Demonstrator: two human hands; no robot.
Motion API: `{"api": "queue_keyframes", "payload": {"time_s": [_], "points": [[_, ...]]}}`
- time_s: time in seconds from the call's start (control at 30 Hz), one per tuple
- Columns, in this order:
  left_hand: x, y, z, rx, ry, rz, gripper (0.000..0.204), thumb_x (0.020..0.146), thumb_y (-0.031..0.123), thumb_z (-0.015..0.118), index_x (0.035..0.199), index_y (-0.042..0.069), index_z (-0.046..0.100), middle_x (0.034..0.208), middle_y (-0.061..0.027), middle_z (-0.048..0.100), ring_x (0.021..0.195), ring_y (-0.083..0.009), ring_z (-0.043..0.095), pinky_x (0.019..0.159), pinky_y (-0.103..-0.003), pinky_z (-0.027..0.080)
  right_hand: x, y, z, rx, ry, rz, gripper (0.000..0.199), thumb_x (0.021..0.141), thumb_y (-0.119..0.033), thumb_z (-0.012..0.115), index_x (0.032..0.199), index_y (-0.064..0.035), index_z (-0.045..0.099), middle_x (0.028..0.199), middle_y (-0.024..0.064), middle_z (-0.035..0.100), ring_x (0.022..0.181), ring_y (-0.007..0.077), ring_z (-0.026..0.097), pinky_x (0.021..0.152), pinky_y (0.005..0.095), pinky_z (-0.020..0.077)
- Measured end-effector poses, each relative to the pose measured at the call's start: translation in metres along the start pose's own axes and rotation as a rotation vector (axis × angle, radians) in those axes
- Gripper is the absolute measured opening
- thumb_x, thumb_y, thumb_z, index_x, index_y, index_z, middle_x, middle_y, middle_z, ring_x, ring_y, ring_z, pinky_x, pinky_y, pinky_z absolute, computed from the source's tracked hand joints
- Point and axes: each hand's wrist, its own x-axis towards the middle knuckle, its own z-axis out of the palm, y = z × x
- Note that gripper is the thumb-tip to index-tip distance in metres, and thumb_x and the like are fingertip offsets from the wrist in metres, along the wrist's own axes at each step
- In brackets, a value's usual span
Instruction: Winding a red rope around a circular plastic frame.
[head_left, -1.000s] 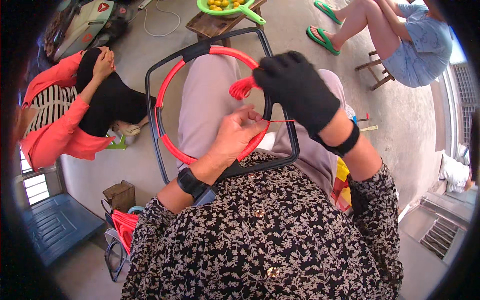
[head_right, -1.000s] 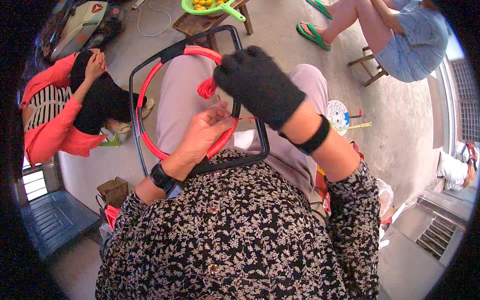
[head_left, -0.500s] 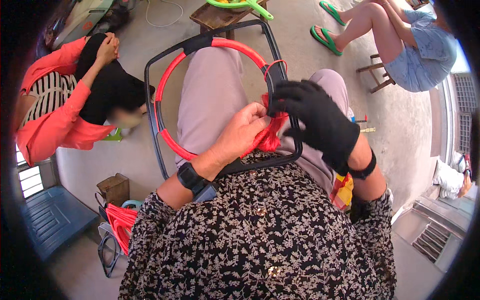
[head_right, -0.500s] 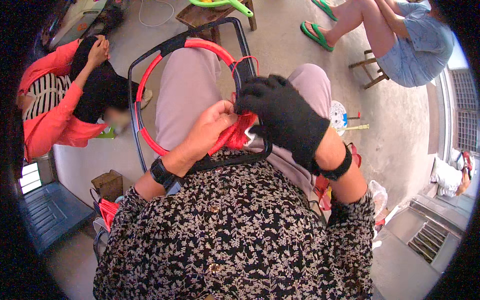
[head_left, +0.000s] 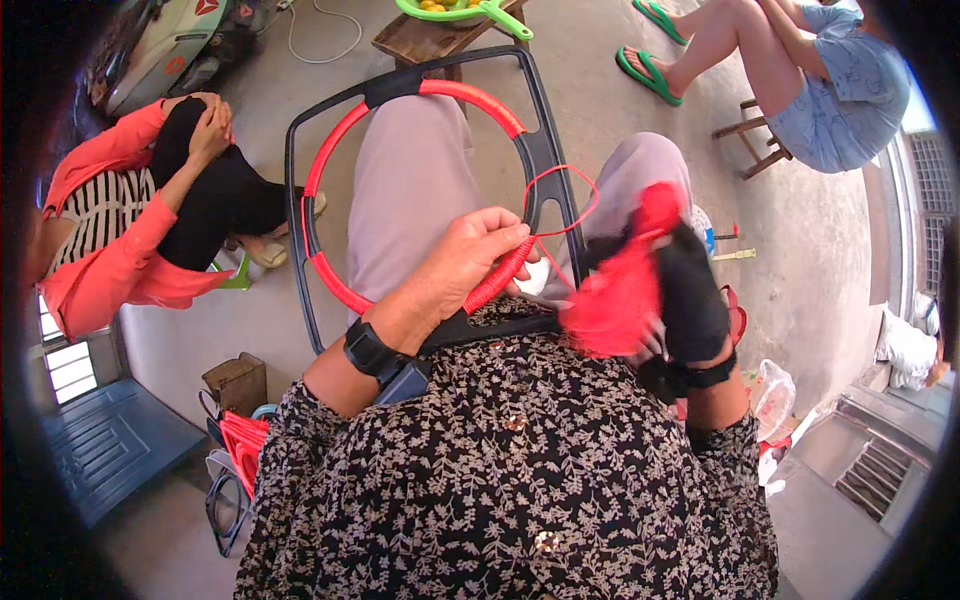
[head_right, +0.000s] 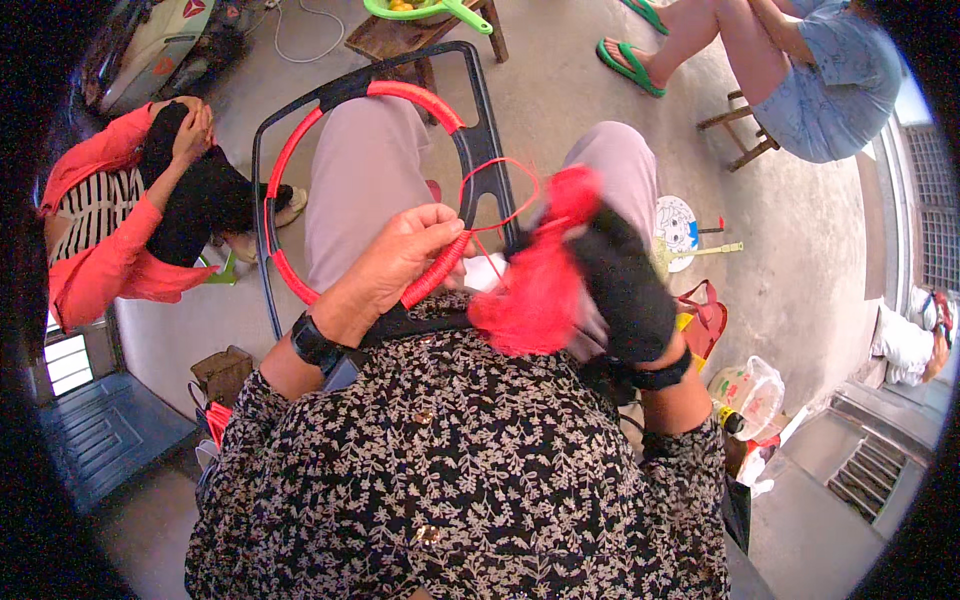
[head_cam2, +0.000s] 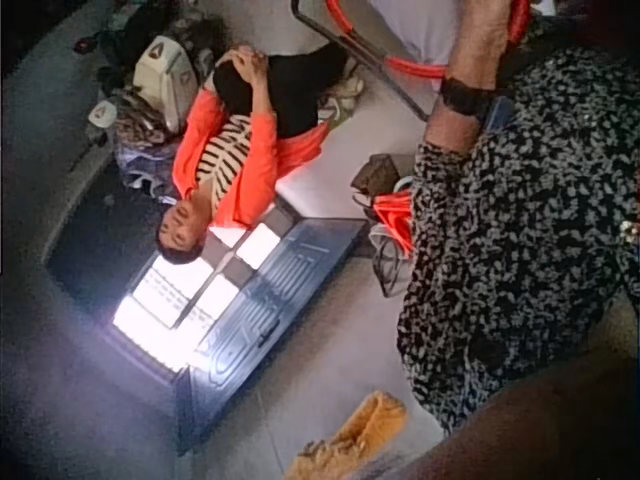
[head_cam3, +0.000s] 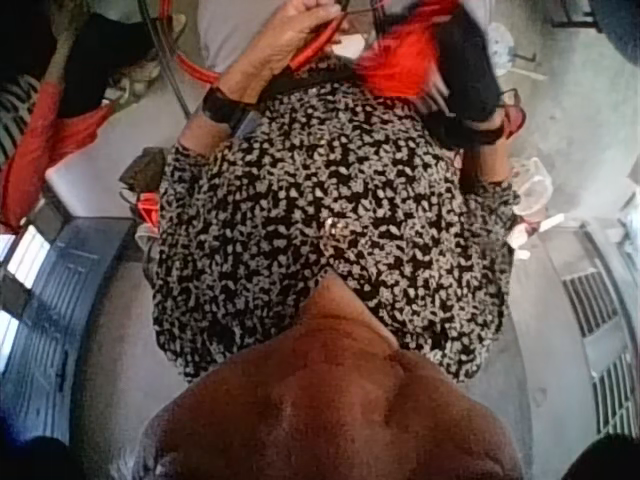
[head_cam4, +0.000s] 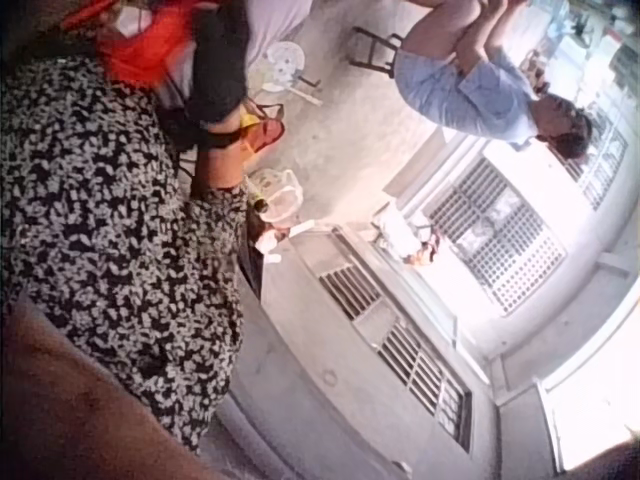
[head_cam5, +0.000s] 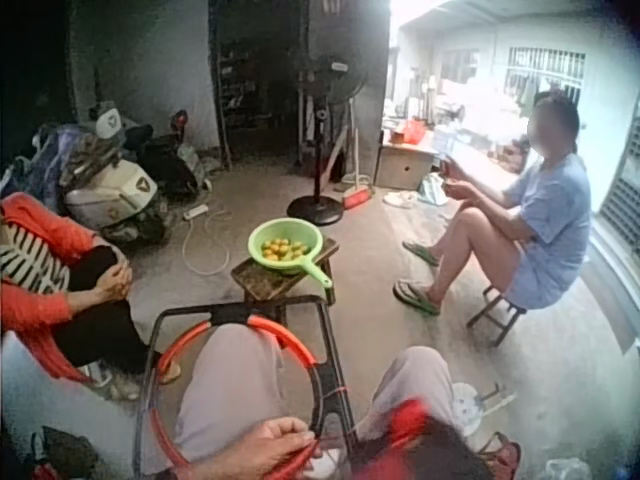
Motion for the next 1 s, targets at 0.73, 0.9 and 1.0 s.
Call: {"api": "queue_keyframes", "payload": {"time_s": [0.73,0.9,1.0], "points": [[0.003,-0.006,0.004,-0.135,0.077,0.034,0.008,0.089,0.011,0.056,0.093,0.005,0.053,0.08,-0.0107,0.064,0.062,-0.0154,0.063,0.057,-0.026,0.054,0.055,-0.013,-0.112,-0.347,0.369,-0.248,0.036,0.087,-0.011,0.056,0.122,-0.0057,0.051,0.107,0.0047,0.061,0.093,0.0182,0.06,0.078,0.0312,0.0508],[0.011,-0.027,-0.009,0.299,0.202,0.341,0.015,0.083,0.011,0.065,0.093,0.003,0.057,0.09,-0.0066,0.063,0.079,-0.0126,0.061,0.071,-0.024,0.05,0.087,-0.044,0.028,-1.389,-0.105,-0.647,0.039,0.073,-0.009,0.062,0.112,-0.0092,0.056,0.113,0.0104,0.057,0.106,0.0279,0.055,0.09,0.038,0.0441],[0.006,-0.013,0.006,0.458,0.262,0.311,0.015,0.083,0.01,0.065,0.093,0.001,0.058,0.094,-0.0058,0.062,0.085,-0.0126,0.059,0.075,-0.025,0.048,0.107,-0.035,0.056,-1.643,-0.334,-0.935,0.032,0.067,-0.016,0.062,0.099,-0.0121,0.06,0.114,0.0099,0.057,0.114,0.028,0.051,0.098,0.0437,0.037]]}}
